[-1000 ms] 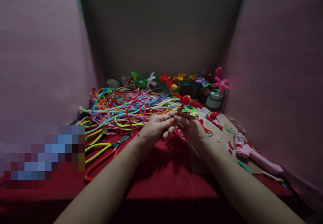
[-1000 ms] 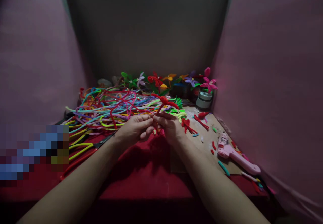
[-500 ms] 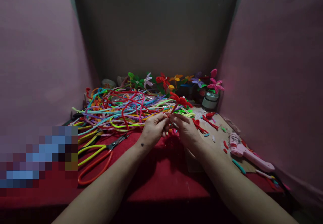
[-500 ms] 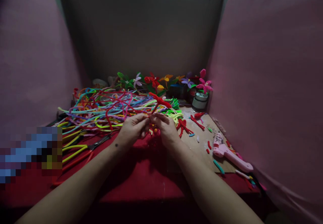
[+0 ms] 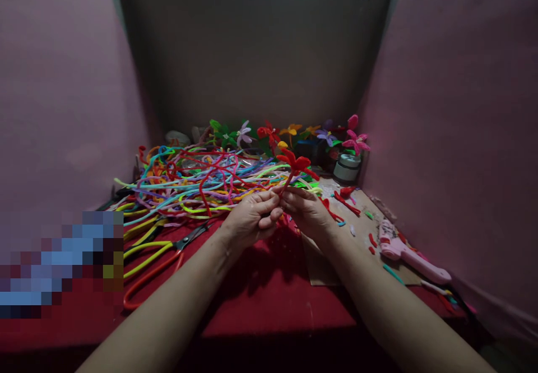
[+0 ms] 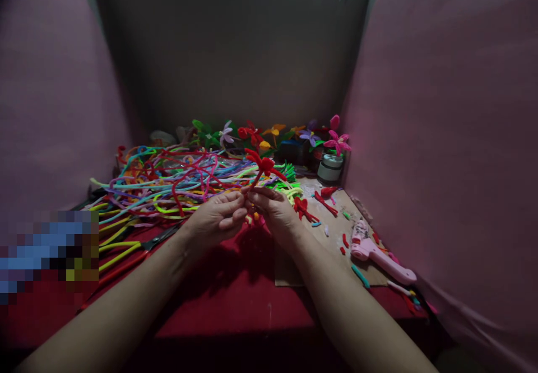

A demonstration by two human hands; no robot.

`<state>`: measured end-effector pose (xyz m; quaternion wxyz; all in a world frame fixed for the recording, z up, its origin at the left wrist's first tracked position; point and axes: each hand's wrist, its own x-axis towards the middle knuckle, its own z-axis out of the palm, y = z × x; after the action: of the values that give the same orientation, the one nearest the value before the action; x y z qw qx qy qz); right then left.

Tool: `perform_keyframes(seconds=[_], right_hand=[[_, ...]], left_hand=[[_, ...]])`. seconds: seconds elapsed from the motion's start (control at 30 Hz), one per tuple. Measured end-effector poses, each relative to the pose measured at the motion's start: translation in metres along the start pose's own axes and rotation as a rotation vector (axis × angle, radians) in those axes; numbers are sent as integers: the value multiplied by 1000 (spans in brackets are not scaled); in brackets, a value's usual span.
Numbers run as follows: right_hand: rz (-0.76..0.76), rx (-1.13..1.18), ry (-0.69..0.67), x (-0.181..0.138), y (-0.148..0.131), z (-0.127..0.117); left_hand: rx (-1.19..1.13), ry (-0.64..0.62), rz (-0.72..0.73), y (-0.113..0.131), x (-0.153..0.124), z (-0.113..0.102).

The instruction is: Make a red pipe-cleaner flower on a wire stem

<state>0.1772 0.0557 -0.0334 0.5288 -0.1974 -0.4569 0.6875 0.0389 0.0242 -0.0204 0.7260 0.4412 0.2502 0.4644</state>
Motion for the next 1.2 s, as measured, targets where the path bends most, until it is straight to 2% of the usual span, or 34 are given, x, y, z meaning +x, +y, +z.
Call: perform_keyframes(seconds=[0.1, 0.17, 0.33, 0.47, 0.63, 0.7, 0.9, 1.03, 1.2], right_hand=[[-49, -17, -4, -1, -1, 2], [-78, -32, 26, 0, 0, 2], [-170, -138, 143, 3, 8, -3], [-148, -180, 197, 0, 9, -1], [-162, -183, 189, -3, 8, 4], [-182, -210, 207, -3, 9, 4], [-141, -289, 247, -3, 10, 4], [-158, -297, 264, -4, 8, 7], [-168, -302, 194, -5, 7, 11]], left_hand=[[49, -5, -3, 1, -1, 2], [198, 44, 42, 1, -1, 5], [835, 328, 284, -6, 1, 8], [1263, 527, 526, -14, 2, 5], [1576, 545, 567, -17, 2, 0], [1624, 536, 572, -19, 3, -2], [1522, 477, 647, -23, 5, -9], [1548, 461, 660, -22, 5, -10], [1524, 472, 664, -20, 6, -10]])
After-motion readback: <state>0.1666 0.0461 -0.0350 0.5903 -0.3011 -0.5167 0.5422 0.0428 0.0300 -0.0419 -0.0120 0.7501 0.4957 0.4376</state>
